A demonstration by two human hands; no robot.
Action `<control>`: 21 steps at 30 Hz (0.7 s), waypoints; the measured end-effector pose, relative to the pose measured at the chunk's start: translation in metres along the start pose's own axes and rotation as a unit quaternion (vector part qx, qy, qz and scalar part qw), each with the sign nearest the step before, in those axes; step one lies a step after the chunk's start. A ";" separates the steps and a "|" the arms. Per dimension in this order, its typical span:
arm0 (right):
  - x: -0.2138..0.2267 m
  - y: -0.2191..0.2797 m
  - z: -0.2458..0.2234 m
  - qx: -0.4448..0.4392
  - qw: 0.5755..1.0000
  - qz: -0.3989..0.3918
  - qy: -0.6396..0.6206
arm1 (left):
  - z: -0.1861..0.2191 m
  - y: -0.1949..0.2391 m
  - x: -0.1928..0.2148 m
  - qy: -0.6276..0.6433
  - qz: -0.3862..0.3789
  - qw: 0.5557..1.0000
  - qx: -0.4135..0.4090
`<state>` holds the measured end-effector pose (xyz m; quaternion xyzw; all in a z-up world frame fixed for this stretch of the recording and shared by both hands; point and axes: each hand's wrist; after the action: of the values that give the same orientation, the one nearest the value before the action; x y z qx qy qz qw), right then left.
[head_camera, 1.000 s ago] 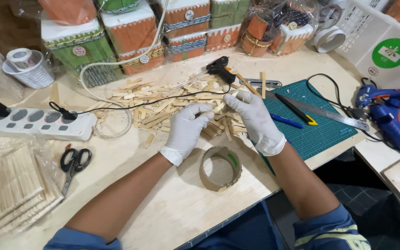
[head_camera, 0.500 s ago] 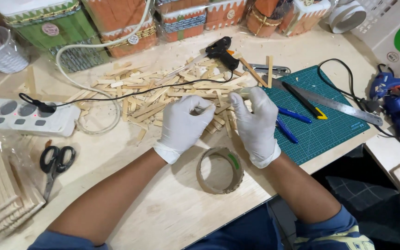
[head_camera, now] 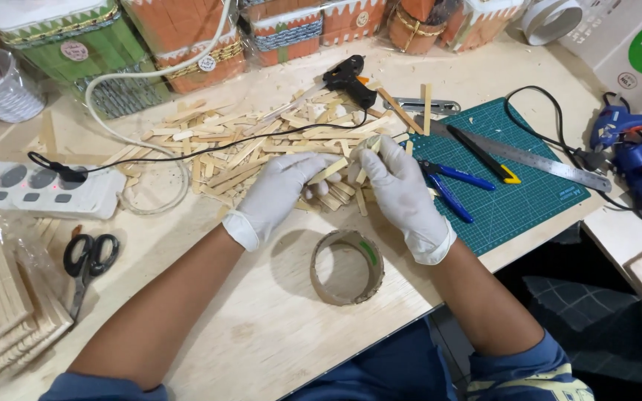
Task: Assembling a structure by gluing popsicle sticks onto a cardboard tube base using a hot glue gun.
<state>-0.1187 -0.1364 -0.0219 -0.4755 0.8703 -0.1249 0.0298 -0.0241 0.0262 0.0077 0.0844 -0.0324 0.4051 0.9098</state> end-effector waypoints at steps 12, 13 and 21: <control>-0.006 0.000 0.004 -0.134 0.976 -0.021 0.173 | -0.026 -0.018 -0.002 -0.053 -0.045 0.998 -0.008; 0.000 -0.001 0.012 -0.139 0.972 -0.016 0.188 | -0.027 -0.018 -0.004 -0.040 -0.032 0.999 -0.010; -0.003 -0.007 -0.011 -0.178 0.960 0.015 0.217 | -0.025 -0.010 -0.007 0.038 0.025 0.999 -0.013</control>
<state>-0.1138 -0.1355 -0.0099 -0.4212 0.8713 -0.0675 -0.2426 -0.0221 0.0191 -0.0193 0.0558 -0.0052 0.4300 0.9011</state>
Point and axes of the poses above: each hand's wrist, its own y-axis away from the middle knuckle, its own x-axis out of the back of the hand, z = x × y, and after that the axes turned 11 degrees about -y, right-handed
